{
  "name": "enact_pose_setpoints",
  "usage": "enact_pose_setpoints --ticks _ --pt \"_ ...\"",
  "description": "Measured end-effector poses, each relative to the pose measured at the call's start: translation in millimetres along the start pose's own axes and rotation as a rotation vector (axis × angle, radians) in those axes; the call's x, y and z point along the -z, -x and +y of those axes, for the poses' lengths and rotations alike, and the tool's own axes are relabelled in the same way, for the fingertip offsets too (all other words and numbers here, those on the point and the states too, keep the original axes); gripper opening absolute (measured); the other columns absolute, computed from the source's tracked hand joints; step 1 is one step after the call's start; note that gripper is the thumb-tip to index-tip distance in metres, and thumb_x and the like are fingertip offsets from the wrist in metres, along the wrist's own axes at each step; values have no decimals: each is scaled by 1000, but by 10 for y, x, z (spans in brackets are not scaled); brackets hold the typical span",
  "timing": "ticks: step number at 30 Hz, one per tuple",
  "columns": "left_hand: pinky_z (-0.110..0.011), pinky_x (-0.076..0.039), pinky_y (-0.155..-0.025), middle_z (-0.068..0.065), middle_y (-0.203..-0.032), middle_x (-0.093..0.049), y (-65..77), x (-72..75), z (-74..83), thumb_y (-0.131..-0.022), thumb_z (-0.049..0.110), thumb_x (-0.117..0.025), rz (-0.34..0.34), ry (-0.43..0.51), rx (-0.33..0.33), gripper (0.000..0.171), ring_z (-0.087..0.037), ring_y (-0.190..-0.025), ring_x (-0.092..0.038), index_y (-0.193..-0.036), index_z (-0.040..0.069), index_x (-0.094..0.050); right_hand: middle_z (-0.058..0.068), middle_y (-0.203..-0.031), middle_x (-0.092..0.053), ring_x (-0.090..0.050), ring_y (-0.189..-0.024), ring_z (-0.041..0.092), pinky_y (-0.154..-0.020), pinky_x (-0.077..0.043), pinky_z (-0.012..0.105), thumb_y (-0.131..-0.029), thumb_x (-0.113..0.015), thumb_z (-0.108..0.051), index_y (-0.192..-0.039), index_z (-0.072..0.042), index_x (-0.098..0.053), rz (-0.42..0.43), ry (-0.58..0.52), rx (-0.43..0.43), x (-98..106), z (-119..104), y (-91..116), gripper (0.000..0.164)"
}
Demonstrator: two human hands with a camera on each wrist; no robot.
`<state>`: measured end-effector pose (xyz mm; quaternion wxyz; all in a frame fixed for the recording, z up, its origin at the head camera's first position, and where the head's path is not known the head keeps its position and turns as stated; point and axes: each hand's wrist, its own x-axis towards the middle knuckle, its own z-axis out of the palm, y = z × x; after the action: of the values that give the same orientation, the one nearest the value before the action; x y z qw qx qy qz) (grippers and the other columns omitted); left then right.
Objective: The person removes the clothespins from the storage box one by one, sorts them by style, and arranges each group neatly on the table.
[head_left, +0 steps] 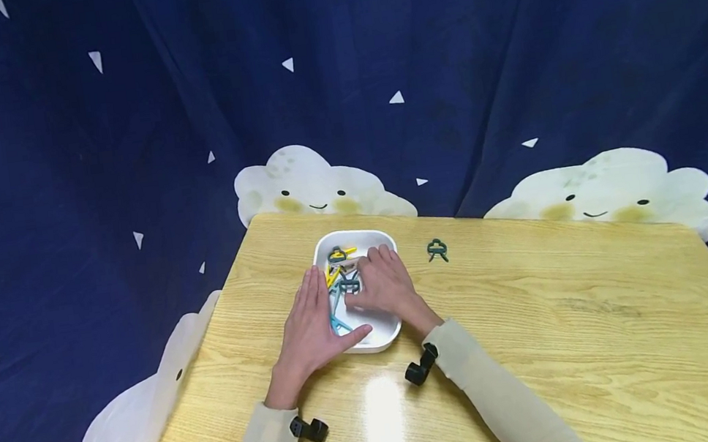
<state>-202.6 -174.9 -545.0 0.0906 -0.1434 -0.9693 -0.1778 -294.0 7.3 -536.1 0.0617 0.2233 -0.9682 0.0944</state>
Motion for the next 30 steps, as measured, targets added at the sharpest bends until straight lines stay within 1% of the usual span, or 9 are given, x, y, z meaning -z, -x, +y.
enact_pose_setpoints --ticks 6,10,14,18,23,26,30 --pt "-40 -11 -131 -21 -174 -6 9 -2 -9 -81 87 -57 -15 0 18 134 -31 -162 -5 -164 -7 -10 2 -90 -48 -39 -91 24 -85 -38 37 -74 -71 -64 -99 -9 -67 25 -12 9 12 -13 -9 60" --pt "-40 -10 -131 -21 -174 -6 15 1 -7 -80 88 -57 -19 1 25 135 -31 -162 -4 -164 -7 -10 3 -92 -49 -40 -93 25 -86 -39 38 -74 -74 -61 -103 -7 -69 56 -23 6 28 -20 -5 61" --pt "-41 -11 -131 -22 -173 -7 17 6 -2 -80 88 -58 -11 6 21 135 -32 -162 -6 -164 -7 -11 4 -94 -50 -41 -96 26 -85 -39 37 -75 -76 -58 -107 -5 -69 92 -50 -8 37 -19 -2 62" --pt "-42 -12 -131 -23 -173 -9 16 9 6 -80 87 -59 -4 16 18 134 -34 -161 -9 -163 -7 -13 5 -97 -53 -43 -99 26 -85 -39 37 -76 -78 -55 -111 -4 -69 128 -112 -20 48 0 -4 62" --pt "-43 -13 -131 -22 -173 -9 11 14 14 -80 86 -60 -4 27 15 134 -33 -162 -9 -163 -8 -14 5 -101 -56 -42 -97 25 -81 -38 35 -75 -81 -53 -118 -3 -69 156 -177 -37 74 82 -2 68" --pt "-42 -13 -131 -22 -173 -9 5 17 14 -79 87 -60 -8 21 14 135 -32 -162 -8 -163 -8 -13 6 -102 -56 -41 -95 25 -79 -36 35 -75 -82 -52 -121 -2 -68 170 -188 -46 98 156 1 69" --pt "-42 -13 -131 -21 -173 -8 -1 18 7 -79 87 -60 -14 14 16 136 -33 -162 -9 -163 -7 -13 6 -101 -56 -40 -93 26 -79 -35 35 -75 -78 -51 -121 -2 -67 183 -171 -45 131 249 4 69"
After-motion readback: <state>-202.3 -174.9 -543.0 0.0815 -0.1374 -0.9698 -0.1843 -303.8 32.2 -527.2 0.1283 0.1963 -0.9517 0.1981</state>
